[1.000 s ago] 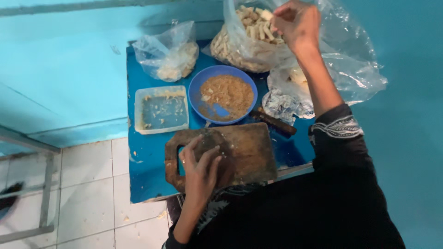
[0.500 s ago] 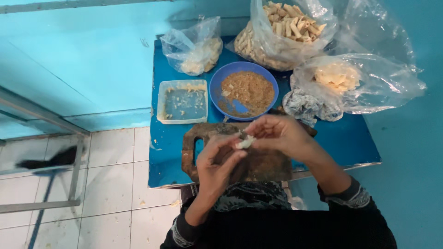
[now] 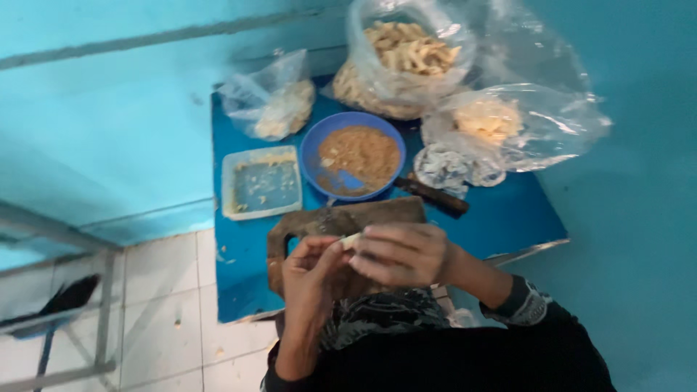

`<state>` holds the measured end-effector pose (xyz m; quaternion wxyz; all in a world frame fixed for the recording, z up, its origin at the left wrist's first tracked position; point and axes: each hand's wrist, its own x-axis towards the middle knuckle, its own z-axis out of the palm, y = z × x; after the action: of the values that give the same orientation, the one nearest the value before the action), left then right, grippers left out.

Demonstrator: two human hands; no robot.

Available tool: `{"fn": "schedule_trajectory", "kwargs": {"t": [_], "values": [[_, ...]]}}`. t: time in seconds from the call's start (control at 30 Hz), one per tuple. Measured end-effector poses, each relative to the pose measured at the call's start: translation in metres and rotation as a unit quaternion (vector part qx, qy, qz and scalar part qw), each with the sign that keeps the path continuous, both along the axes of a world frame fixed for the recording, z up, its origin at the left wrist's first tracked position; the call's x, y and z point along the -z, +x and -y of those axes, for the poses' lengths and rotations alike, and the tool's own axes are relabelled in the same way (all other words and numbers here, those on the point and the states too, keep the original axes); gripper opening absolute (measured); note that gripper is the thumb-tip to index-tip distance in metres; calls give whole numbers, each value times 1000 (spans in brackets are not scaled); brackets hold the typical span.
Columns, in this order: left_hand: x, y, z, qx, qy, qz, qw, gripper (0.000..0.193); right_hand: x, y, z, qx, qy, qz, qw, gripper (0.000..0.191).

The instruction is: The person sits on the floor at a low blue table and works pieces of pale dough: they tear and fold pieces by hand, cut a round dough mass with a knife on a wooden board, dip pieces into a bowl of brown crumb coating, and place coated pieces into a plastic bag.

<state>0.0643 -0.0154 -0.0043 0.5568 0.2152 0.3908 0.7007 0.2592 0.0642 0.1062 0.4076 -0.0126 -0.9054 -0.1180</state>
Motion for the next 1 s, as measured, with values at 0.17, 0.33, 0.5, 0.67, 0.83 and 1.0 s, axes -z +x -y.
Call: {"fn": "schedule_trajectory", "kwargs": {"t": [0.17,0.33,0.5,0.67,0.83,1.0], "values": [[-1,-2,-8,16,2,-22,1000,18,14,-4,-18,-44,-190,-38,980,38],[-24,3,-16,5,58,-53,997,44,25,-2,-46,-25,-459,-31,888,53],[-42,5,-10,-9,121,-190,974,71,-42,-8,-164,249,-269,-153,918,50],[-30,-6,1,-57,50,-266,961,64,-78,20,-185,212,-272,-148,927,65],[5,-36,31,-129,57,-262,955,54,-28,137,-113,240,-425,182,854,35],[33,-41,42,-139,101,-260,950,45,51,181,-184,492,-249,71,832,40]]}}
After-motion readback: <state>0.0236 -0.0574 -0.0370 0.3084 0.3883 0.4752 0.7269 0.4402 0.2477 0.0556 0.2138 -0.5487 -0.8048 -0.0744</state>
